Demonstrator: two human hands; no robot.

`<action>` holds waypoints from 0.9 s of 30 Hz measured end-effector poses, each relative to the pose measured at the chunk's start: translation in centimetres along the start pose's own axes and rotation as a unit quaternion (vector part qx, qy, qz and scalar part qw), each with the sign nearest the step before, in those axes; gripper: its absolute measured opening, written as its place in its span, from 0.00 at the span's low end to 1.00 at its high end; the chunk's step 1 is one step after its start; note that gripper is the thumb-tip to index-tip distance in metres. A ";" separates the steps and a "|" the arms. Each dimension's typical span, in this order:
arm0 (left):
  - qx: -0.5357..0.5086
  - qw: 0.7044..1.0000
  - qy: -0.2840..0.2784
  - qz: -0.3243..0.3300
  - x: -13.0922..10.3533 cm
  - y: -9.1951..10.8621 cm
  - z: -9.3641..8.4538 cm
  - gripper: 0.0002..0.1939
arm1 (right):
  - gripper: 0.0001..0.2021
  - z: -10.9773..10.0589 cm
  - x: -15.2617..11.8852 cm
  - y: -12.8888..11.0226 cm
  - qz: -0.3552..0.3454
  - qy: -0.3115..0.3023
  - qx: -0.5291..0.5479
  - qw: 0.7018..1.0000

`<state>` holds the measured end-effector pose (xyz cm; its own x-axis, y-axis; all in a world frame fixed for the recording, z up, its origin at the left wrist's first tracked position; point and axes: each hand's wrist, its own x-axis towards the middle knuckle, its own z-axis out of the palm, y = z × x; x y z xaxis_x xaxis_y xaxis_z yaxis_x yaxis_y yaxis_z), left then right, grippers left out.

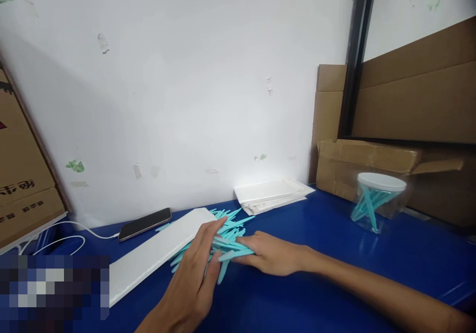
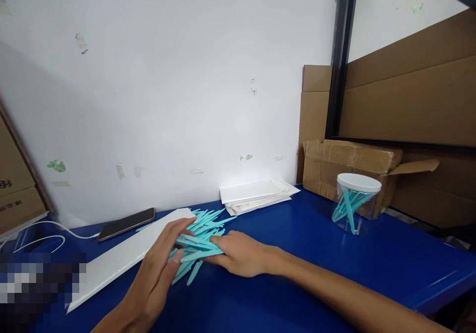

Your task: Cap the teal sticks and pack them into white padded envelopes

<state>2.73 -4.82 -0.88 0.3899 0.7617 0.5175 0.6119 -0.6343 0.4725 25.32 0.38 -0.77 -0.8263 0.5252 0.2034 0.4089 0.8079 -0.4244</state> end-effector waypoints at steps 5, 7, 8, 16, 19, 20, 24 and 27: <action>0.025 0.994 0.099 0.044 0.2 0.0 -0.4 0.24 | 0.15 0.7 -0.2 0.5 0.064 0.019 -0.157 0.985; 0.089 0.988 0.090 0.083 0.2 -0.3 -0.2 0.24 | 0.15 0.8 -0.3 0.3 0.069 0.011 -0.182 0.981; 0.126 0.983 0.077 0.105 0.2 -0.4 0.1 0.26 | 0.14 0.9 -0.3 0.1 0.066 0.007 -0.186 0.980; 0.142 0.980 -0.003 0.142 0.3 -0.6 1.6 0.13 | 0.14 0.9 -0.4 -0.7 0.037 -0.011 -0.193 0.981; 0.120 0.979 -0.019 0.165 0.2 0.0 1.6 0.12 | 0.16 0.9 -0.5 -1.1 0.022 -0.018 -0.203 0.979; 0.124 0.977 -0.013 0.175 0.2 0.1 1.6 0.12 | 0.17 0.8 -0.5 -1.2 0.020 -0.021 -0.206 0.978; 0.215 0.954 0.024 0.207 0.3 0.3 1.7 0.12 | 0.13 0.7 -0.5 -1.5 0.027 -0.020 -0.199 0.979; 0.301 0.930 0.043 0.209 0.4 0.1 1.9 0.12 | 0.13 0.7 -0.4 -1.5 0.028 -0.016 -0.189 0.981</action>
<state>4.25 -4.27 -2.00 0.6396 0.4352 0.6336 0.7032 -0.6642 -0.2537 24.80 -1.25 -0.81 -0.8075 0.5680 0.1591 0.5639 0.8225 -0.0744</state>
